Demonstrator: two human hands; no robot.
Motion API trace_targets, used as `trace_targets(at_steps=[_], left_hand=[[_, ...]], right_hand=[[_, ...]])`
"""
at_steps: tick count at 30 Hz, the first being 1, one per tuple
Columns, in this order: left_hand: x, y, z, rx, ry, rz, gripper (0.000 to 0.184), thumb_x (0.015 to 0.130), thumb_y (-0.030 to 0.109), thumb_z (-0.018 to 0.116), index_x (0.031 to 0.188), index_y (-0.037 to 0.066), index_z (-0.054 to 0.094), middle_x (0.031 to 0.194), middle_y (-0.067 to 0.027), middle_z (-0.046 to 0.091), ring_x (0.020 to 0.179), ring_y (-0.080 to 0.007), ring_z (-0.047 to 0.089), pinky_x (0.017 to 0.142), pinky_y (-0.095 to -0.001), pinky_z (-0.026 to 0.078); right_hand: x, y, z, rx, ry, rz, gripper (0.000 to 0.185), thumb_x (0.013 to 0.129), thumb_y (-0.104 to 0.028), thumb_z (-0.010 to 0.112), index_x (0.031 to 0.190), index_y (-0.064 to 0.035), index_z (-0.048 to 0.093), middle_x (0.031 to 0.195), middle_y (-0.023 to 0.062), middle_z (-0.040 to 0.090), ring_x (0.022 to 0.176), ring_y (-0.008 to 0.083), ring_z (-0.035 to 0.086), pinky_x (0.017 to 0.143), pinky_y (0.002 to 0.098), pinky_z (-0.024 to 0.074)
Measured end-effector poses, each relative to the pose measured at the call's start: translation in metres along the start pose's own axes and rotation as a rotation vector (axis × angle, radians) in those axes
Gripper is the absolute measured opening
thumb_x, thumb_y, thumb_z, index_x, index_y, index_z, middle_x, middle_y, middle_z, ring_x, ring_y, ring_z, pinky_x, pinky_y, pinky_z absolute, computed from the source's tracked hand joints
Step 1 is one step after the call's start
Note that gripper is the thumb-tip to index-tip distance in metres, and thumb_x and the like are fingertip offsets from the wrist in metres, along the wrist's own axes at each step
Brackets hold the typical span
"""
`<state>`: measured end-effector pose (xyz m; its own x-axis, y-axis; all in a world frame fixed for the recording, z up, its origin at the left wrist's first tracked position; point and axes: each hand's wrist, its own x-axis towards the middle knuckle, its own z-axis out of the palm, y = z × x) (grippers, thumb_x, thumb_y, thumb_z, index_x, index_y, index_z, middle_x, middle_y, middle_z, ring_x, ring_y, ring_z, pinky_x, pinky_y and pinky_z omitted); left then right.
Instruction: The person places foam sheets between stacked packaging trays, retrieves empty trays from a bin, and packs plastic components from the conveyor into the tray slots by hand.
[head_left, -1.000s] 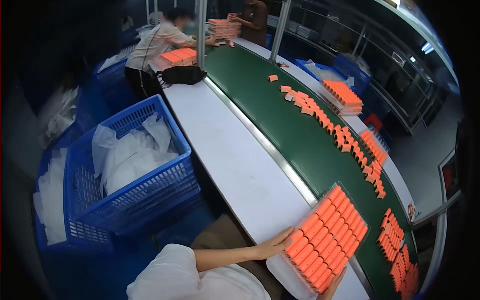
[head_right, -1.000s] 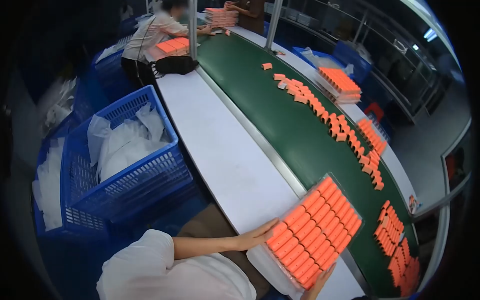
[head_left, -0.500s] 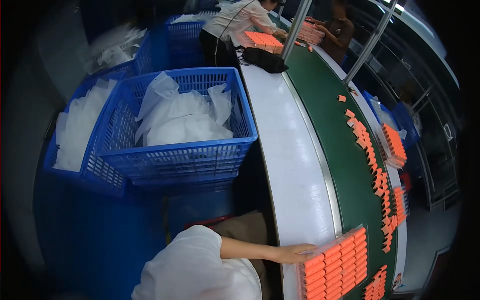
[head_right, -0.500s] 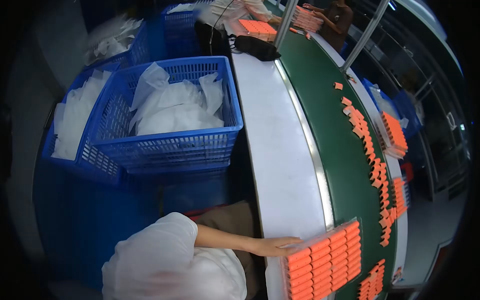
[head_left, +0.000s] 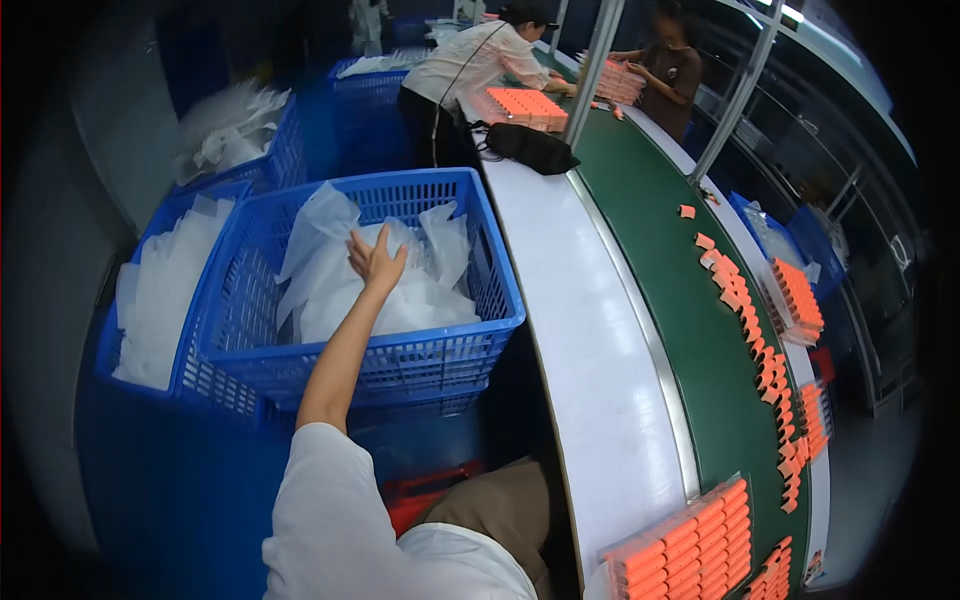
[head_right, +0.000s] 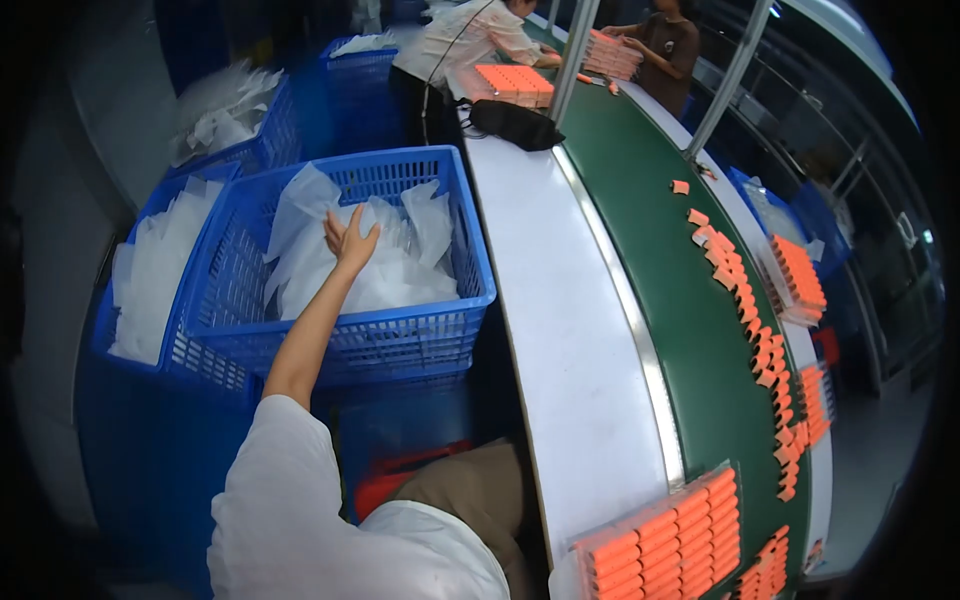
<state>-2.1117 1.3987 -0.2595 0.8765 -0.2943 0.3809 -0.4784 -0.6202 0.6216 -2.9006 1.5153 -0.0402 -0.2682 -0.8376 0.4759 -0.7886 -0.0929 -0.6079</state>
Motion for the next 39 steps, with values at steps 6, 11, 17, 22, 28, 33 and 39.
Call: trace_targets(at_steps=[6, 11, 17, 22, 28, 33, 39], left_hand=[[0.041, -0.045, 0.033, 0.378, -0.406, -0.282, 0.074, 0.089, 0.064, 0.048, 0.149, 0.020, 0.043, 0.162, -0.0197, 0.016, 0.150, -0.0408, -0.003, 0.113, -0.0685, -0.002], [0.069, -0.084, 0.043, -0.001, 0.103, -0.158, 0.051, 0.100, 0.037, 0.049, 0.142, 0.009, 0.049, 0.150, -0.0135, 0.044, 0.140, -0.0349, 0.039, 0.115, -0.0655, 0.008], [-0.024, 0.122, -0.105, -0.653, 0.102, 0.411, 0.044, 0.100, 0.017, 0.053, 0.142, 0.005, 0.049, 0.145, -0.0138, 0.049, 0.132, -0.0275, 0.049, 0.106, -0.0403, 0.041], [-0.212, 0.251, -0.176, -0.766, -0.415, 1.031, 0.041, 0.085, 0.005, 0.067, 0.124, -0.004, 0.059, 0.127, -0.0252, 0.059, 0.118, -0.0387, 0.058, 0.101, -0.0433, 0.046], [-0.357, 0.307, -0.216, -1.170, -0.958, 1.516, 0.019, 0.077, -0.001, 0.068, 0.097, 0.000, 0.067, 0.115, -0.0142, 0.069, 0.078, -0.0271, 0.070, 0.066, -0.0335, 0.057], [-0.404, 0.306, -0.225, -1.213, -1.066, 1.545, 0.024, 0.077, 0.000, 0.065, 0.101, 0.002, 0.069, 0.107, -0.0100, 0.069, 0.083, -0.0253, 0.069, 0.070, -0.0351, 0.056], [-0.408, 0.318, -0.230, -1.254, -1.320, 1.266, 0.035, 0.076, 0.010, 0.075, 0.109, 0.004, 0.064, 0.120, -0.0166, 0.062, 0.098, -0.0313, 0.066, 0.084, -0.0367, 0.053]], right_hand=[[-0.002, 0.033, 0.008, -0.010, -0.046, -0.076, 0.066, 0.093, -0.027, 0.067, 0.147, -0.0014, 0.038, 0.152, 0.0193, 0.036, 0.138, 0.0320, 0.039, 0.110, 0.0436, 0.0368], [-0.011, 0.000, -0.002, -0.092, 0.034, 0.186, 0.057, 0.093, -0.015, 0.063, 0.144, -0.0013, 0.041, 0.150, 0.0182, 0.036, 0.143, 0.0303, 0.030, 0.117, 0.0413, 0.0216], [0.009, -0.045, -0.001, 0.131, -0.088, 0.124, 0.058, 0.090, -0.011, 0.064, 0.143, 0.0002, 0.043, 0.150, 0.0160, 0.040, 0.141, 0.0289, 0.036, 0.115, 0.0424, 0.0270], [0.025, -0.078, 0.031, 0.669, -0.595, 0.131, 0.080, 0.094, -0.021, 0.062, 0.157, -0.0099, 0.012, 0.151, 0.0239, 0.034, 0.140, 0.0330, 0.037, 0.115, 0.0435, 0.0308], [0.037, -0.090, 0.076, 0.796, -0.839, 0.633, 0.089, 0.090, -0.037, 0.066, 0.155, -0.0119, 0.012, 0.138, 0.0183, 0.051, 0.125, 0.0313, 0.053, 0.104, 0.0459, 0.0441], [0.043, -0.066, 0.050, 1.149, -0.547, 0.569, 0.062, 0.082, -0.014, 0.071, 0.137, -0.0055, 0.044, 0.117, 0.0109, 0.061, 0.105, 0.0229, 0.063, 0.091, 0.0416, 0.0528], [0.042, -0.024, 0.011, 1.192, -0.178, 0.663, 0.063, 0.076, 0.000, 0.068, 0.133, -0.0042, 0.044, 0.119, 0.0109, 0.059, 0.110, 0.0236, 0.060, 0.093, 0.0415, 0.0522]])
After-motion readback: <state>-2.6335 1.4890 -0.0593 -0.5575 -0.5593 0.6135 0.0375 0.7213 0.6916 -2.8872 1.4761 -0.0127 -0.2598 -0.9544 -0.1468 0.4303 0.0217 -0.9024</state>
